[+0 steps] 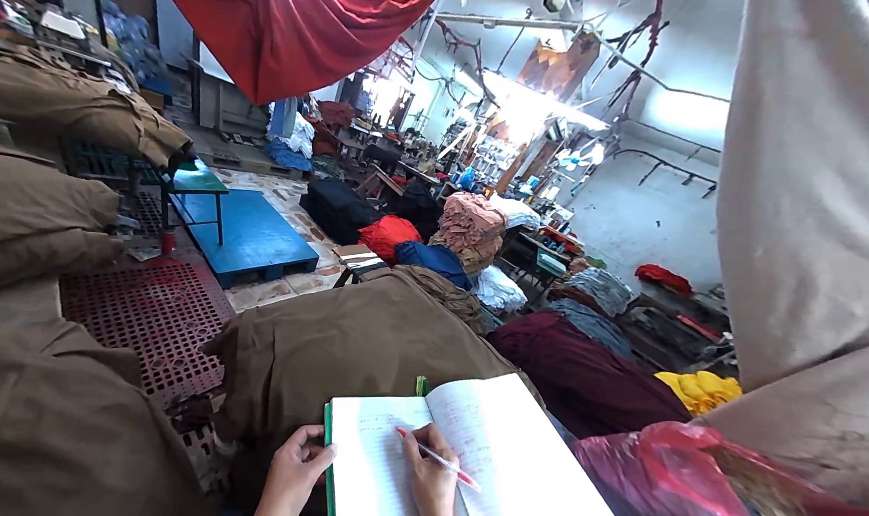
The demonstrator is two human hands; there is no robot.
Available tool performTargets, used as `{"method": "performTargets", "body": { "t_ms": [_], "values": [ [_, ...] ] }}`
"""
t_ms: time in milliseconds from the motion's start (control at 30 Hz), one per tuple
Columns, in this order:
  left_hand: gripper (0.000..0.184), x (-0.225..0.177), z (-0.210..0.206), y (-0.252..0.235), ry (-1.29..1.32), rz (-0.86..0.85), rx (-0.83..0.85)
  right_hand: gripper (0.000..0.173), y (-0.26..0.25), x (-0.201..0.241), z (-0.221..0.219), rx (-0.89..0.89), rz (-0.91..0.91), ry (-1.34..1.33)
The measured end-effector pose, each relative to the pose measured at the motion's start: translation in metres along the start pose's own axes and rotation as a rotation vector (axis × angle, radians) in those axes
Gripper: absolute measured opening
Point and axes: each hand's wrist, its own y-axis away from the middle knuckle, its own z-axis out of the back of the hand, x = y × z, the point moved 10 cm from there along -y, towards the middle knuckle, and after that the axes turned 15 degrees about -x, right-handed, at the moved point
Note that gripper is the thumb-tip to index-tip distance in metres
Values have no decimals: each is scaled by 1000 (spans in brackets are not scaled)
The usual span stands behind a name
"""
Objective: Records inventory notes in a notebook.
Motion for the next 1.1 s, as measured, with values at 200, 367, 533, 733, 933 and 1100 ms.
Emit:
{"method": "performTargets", "body": {
  "t_ms": [200, 367, 533, 733, 933, 1100],
  "values": [
    [30, 2, 0, -1, -20, 12, 7, 9, 2, -1, -1, 36, 21, -6],
    [31, -1, -1, -1, -30, 2, 10, 7, -1, 2, 3, -7, -44, 99],
    [31, 0, -1, -1, -29, 11, 7, 10, -1, 7, 3, 31, -40, 130],
    [31, 2, -1, -2, -6, 14, 23, 7, -3, 0, 7, 25, -134, -7],
    [29, 0, -1, -1, 7, 2, 28, 8, -39, 10, 70, -78, -178, -402],
    [29, 0, -1, 0, 9, -6, 13, 12, -65, -15, 120, -202, -328, -448]
  ]
}}
